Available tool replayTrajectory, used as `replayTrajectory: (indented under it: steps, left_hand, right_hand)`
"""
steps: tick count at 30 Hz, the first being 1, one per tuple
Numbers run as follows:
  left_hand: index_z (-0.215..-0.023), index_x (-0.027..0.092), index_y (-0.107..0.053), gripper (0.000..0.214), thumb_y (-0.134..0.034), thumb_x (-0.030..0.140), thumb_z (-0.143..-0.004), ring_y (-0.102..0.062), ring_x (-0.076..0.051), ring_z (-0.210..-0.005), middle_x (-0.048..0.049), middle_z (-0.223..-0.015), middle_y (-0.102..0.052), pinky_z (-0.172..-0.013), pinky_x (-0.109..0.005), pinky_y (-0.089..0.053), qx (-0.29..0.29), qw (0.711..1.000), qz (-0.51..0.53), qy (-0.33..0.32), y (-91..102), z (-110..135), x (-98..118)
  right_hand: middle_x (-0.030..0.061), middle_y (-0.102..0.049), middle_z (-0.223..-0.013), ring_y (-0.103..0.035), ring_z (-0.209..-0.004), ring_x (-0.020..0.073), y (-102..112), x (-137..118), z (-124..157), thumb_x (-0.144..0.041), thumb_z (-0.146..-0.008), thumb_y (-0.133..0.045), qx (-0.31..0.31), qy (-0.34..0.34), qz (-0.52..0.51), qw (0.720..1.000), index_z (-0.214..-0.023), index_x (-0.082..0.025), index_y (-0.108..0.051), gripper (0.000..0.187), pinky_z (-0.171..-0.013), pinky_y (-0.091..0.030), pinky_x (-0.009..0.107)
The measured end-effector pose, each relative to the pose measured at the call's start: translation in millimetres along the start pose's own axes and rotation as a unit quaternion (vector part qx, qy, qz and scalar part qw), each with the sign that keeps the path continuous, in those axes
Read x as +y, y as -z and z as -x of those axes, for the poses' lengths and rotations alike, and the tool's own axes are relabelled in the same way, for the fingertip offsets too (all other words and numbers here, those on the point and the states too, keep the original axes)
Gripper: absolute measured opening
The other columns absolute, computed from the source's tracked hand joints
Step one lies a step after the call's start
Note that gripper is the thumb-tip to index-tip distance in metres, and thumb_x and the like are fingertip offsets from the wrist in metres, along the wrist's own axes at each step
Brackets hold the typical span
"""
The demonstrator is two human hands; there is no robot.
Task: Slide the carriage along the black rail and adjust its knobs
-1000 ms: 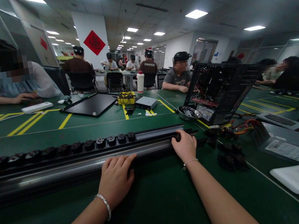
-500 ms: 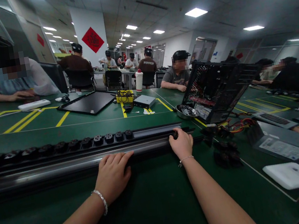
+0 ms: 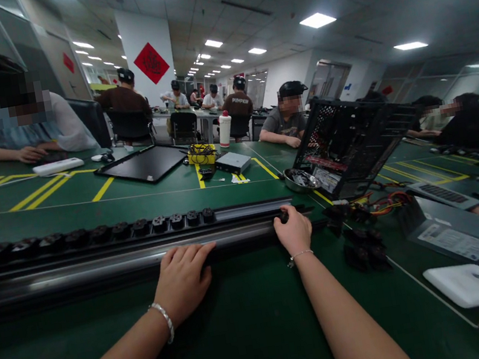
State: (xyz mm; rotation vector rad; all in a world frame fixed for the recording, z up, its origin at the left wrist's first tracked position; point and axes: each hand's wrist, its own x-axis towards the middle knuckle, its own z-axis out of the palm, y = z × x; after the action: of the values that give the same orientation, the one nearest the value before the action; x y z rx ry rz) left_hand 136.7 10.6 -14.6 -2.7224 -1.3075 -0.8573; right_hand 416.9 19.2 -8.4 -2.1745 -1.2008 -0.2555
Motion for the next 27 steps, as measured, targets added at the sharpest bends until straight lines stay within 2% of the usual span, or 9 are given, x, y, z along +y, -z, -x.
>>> replayTrajectory:
  steps: [5,14,27]
  left_hand:
    - [-0.118,0.029,-0.051,0.041,-0.048,0.020,-0.079,-0.052,-0.020,-0.100,-0.0022,-0.107,-0.061,-0.094,-0.040,-0.031,0.003,1.000,0.000,0.003,0.0,-0.3,0.4]
    - [-0.119,0.028,-0.050,0.040,-0.047,0.020,-0.080,-0.051,-0.020,-0.099,-0.0014,-0.107,-0.061,-0.094,-0.040,-0.030,-0.002,1.000,0.000,0.002,0.0,-0.2,-0.3]
    - [-0.119,0.029,-0.051,0.041,-0.048,0.020,-0.079,-0.052,-0.020,-0.100,-0.0022,-0.108,-0.061,-0.094,-0.040,-0.031,0.003,1.000,0.003,0.004,-1.8,-0.1,-0.3]
  right_hand:
    - [0.0044,-0.064,-0.098,-0.056,-0.096,0.0222,-1.6,3.5,-1.6,-0.033,-0.072,-0.050,-0.002,0.001,-0.007,1.000,-0.102,-0.023,-0.055,0.032,-0.091,-0.034,0.038]
    - [0.0067,-0.061,-0.107,-0.051,-0.105,0.0244,-1.5,3.4,0.4,-0.037,-0.073,-0.048,-0.007,-0.013,0.002,1.000,-0.105,-0.022,-0.055,0.036,-0.101,-0.017,0.050]
    - [0.0056,-0.062,-0.102,-0.052,-0.101,0.0237,-4.4,7.4,-1.7,-0.036,-0.073,-0.048,0.005,-0.006,-0.001,1.000,-0.102,-0.023,-0.057,0.034,-0.098,-0.022,0.047]
